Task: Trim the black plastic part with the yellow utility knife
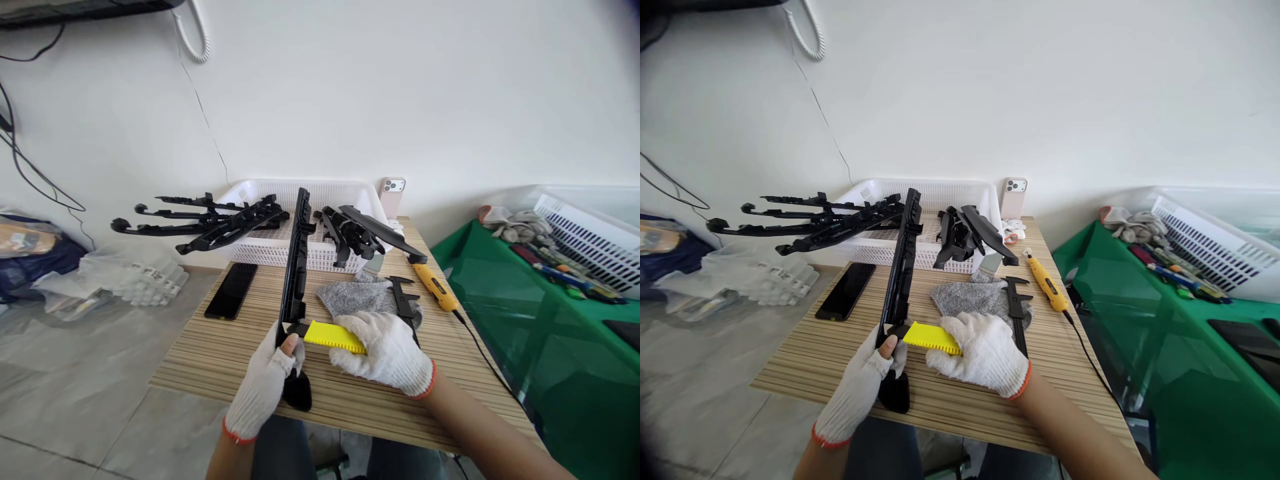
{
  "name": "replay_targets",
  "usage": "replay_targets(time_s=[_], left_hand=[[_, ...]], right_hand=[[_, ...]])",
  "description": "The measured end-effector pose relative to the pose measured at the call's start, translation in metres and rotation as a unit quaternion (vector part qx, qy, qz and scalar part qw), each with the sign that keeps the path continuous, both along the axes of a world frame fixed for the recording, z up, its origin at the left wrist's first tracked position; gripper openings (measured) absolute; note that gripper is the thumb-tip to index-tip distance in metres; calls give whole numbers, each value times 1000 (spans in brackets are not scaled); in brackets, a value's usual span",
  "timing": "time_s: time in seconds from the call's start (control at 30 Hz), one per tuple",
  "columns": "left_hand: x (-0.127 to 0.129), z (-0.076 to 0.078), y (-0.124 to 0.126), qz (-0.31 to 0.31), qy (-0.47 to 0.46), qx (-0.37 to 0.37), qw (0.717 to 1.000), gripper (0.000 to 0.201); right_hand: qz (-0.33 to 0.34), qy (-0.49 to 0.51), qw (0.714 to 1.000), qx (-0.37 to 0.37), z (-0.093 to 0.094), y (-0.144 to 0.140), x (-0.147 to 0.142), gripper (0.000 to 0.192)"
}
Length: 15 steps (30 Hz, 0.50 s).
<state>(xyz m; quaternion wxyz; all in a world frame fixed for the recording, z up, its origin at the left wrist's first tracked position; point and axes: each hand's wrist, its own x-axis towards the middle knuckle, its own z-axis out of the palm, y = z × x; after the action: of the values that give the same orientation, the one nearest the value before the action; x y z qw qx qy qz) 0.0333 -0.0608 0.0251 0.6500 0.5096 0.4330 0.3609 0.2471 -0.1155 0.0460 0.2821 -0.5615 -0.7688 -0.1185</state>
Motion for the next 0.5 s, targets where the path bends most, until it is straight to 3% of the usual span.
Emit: replay_targets(time_s=[0.5], left_hand=[[4, 6, -1, 5, -19, -15, 1000, 52]], right_hand=[[-22, -63, 995, 80, 5, -2, -5, 49]])
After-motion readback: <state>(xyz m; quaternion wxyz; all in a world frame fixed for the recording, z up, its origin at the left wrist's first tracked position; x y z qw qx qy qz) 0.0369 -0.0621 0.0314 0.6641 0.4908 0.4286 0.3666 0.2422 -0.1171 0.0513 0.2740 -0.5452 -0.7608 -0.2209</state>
